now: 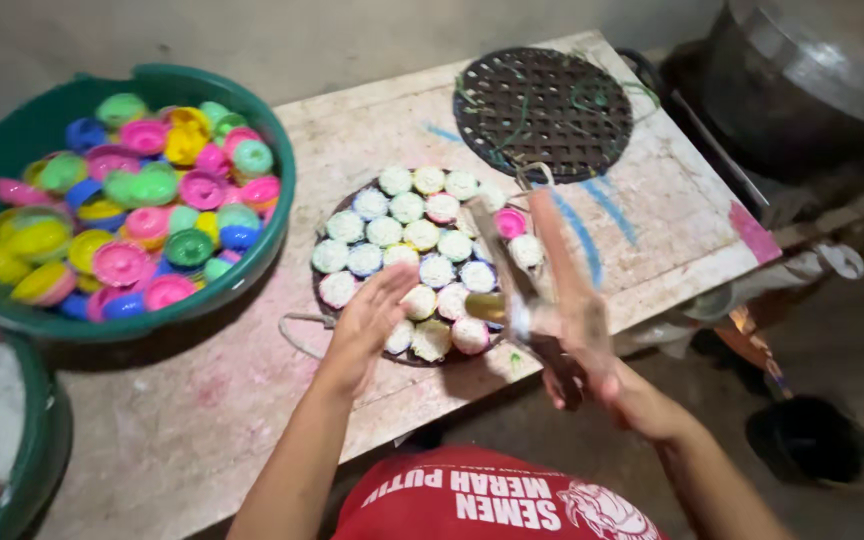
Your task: The person scoops white dough from a green basin using a wooden mold and presses it into colorful plastic molds arranged in a woven tray. They repeatedly fill each mold and place the filled molds into the tray.
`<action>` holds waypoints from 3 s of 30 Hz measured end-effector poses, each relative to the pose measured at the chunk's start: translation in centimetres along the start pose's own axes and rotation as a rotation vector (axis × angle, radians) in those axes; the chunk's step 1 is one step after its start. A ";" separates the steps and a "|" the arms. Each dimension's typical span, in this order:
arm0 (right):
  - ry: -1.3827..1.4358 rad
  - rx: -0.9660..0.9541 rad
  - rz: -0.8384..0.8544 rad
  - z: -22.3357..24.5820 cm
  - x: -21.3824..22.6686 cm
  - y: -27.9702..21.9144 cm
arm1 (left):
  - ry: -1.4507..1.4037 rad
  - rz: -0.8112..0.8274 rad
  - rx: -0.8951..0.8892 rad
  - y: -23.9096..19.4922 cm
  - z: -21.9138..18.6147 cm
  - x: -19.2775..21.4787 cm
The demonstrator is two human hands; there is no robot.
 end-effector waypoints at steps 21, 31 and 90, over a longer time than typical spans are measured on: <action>-0.107 -0.797 0.296 5.9 28.5 8.3 | -0.869 0.191 -0.457 29.3 11.3 -1.3; -0.344 -0.858 0.263 1.1 31.3 14.2 | -1.020 0.057 -0.619 30.2 17.6 4.7; -0.640 -0.567 -0.020 1.3 30.4 16.1 | -0.913 0.006 -0.499 35.3 16.6 7.5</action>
Point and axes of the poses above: each hand's wrist, its own y-axis towards the middle knuckle, its own x-axis out of the back of the hand, z = x × y, the point moved 1 cm from there along y, towards the middle knuckle, and after that the axes turned 12 degrees about z, right-handed, at the moved point
